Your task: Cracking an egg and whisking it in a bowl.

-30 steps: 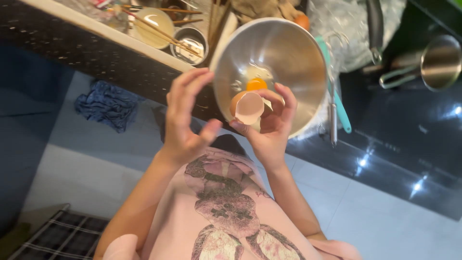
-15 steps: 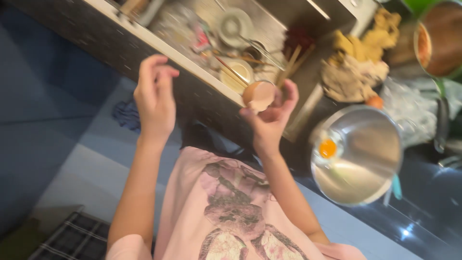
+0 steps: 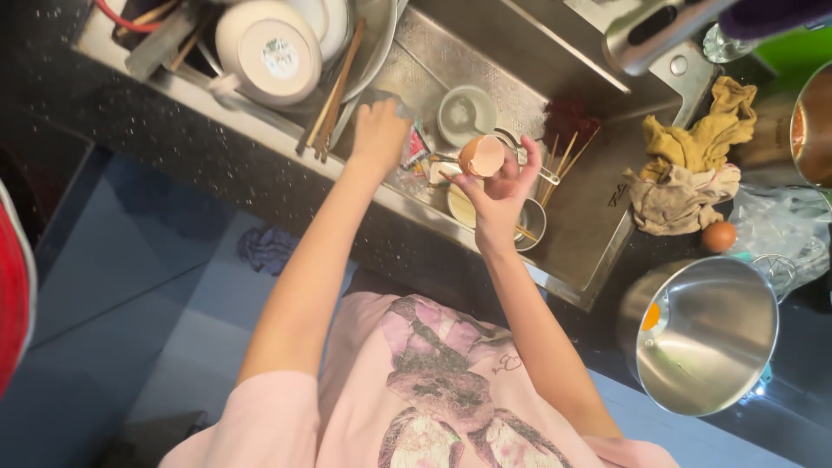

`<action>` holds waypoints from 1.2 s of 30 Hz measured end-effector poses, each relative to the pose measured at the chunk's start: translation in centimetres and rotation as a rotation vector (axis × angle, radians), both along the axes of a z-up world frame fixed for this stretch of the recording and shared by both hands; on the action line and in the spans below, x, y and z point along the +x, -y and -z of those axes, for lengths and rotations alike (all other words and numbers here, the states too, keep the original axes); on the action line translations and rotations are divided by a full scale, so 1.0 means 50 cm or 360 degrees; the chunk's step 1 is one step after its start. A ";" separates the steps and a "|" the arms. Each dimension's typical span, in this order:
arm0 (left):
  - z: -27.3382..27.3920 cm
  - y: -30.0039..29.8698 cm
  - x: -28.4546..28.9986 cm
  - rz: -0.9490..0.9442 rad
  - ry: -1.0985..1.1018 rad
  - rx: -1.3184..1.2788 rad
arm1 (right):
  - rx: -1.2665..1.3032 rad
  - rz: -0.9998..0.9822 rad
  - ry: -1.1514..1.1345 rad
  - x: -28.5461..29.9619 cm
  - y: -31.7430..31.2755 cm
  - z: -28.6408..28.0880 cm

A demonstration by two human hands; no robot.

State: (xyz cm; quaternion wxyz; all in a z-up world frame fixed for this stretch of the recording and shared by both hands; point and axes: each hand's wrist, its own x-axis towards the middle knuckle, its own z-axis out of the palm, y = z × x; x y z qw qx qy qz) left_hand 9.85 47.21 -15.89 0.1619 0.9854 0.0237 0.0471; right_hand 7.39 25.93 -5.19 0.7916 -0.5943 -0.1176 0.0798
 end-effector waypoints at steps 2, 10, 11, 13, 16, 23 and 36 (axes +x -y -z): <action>0.081 0.001 0.045 0.0059 0.0018 0.0078 | -0.0021 0.0005 -0.0042 0.019 -0.019 0.002; 0.091 -0.025 0.138 0.0534 -0.0187 0.0659 | -0.0242 0.0044 -0.0009 0.071 -0.031 0.026; 0.082 -0.041 0.137 0.0526 -0.0081 0.0616 | -0.0321 0.0039 0.0010 0.080 -0.026 0.034; 0.060 -0.057 0.136 0.0544 0.0015 0.0567 | -0.0402 0.0055 0.0011 0.093 -0.020 0.051; 0.046 -0.042 0.133 0.0502 0.0016 0.0355 | -0.0320 -0.0001 -0.0060 0.104 -0.020 0.067; 0.100 -0.011 0.172 0.0787 -0.0377 0.0785 | -0.0439 0.0024 -0.0036 0.133 -0.008 0.087; -0.212 -0.252 0.069 0.0574 0.0121 -0.0011 | -0.0849 -0.0574 0.0085 0.176 -0.055 0.200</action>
